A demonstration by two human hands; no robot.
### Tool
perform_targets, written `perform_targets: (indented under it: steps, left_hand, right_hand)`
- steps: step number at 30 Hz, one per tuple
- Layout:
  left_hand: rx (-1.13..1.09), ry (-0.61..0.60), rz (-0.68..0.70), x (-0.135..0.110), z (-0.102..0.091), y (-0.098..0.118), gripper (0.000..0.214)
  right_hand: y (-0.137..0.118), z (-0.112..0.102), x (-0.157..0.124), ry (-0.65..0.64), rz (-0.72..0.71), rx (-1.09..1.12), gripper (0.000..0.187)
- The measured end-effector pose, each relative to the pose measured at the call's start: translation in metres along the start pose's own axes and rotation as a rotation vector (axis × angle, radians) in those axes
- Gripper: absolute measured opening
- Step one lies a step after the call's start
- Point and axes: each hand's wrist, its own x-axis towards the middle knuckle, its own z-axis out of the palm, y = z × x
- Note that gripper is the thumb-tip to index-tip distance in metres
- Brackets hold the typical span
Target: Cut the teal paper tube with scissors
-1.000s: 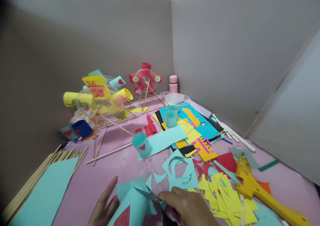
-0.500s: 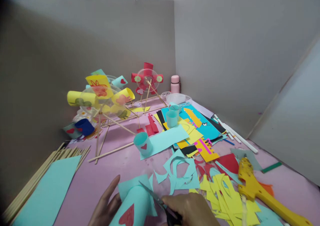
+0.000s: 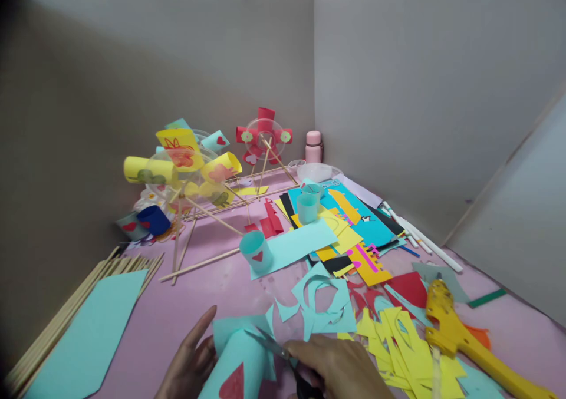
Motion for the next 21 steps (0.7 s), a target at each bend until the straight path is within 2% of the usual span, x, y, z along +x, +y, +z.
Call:
perform_targets:
  steps: [4, 7, 10, 14, 16, 19, 21]
  left_hand:
    - [0.106, -0.024, -0.079, 0.001, 0.003, 0.006, 0.042]
    - [0.161, -0.086, -0.106, 0.004, 0.0, 0.009, 0.037]
    - [0.141, -0.07, -0.101, 0.005, -0.004, 0.007, 0.035]
    - [0.071, -0.048, -0.082, 0.006, -0.008, -0.002, 0.067]
    - [0.052, -0.106, -0.064, 0.008, -0.01, -0.008, 0.081]
    - [0.031, -0.2, -0.019, 0.009, -0.015, -0.016, 0.099]
    - [0.007, -0.234, 0.051, 0.007, -0.017, -0.019, 0.118]
  right_hand:
    - [-0.004, -0.002, 0.004, -0.075, 0.03, -0.015, 0.027]
    - [-0.004, -0.003, 0.005, -0.076, 0.024, -0.046, 0.027]
    - [-0.001, -0.001, 0.003, -0.093, 0.003, -0.063, 0.019]
    - [0.004, 0.003, 0.0, 0.003, -0.001, -0.042, 0.014]
    - [0.007, 0.004, 0.0, 0.026, -0.01, 0.005, 0.02]
    - [0.01, 0.006, 0.002, -0.017, -0.022, 0.062, 0.03]
    - [0.01, 0.007, 0.003, -0.001, -0.014, 0.073, 0.029]
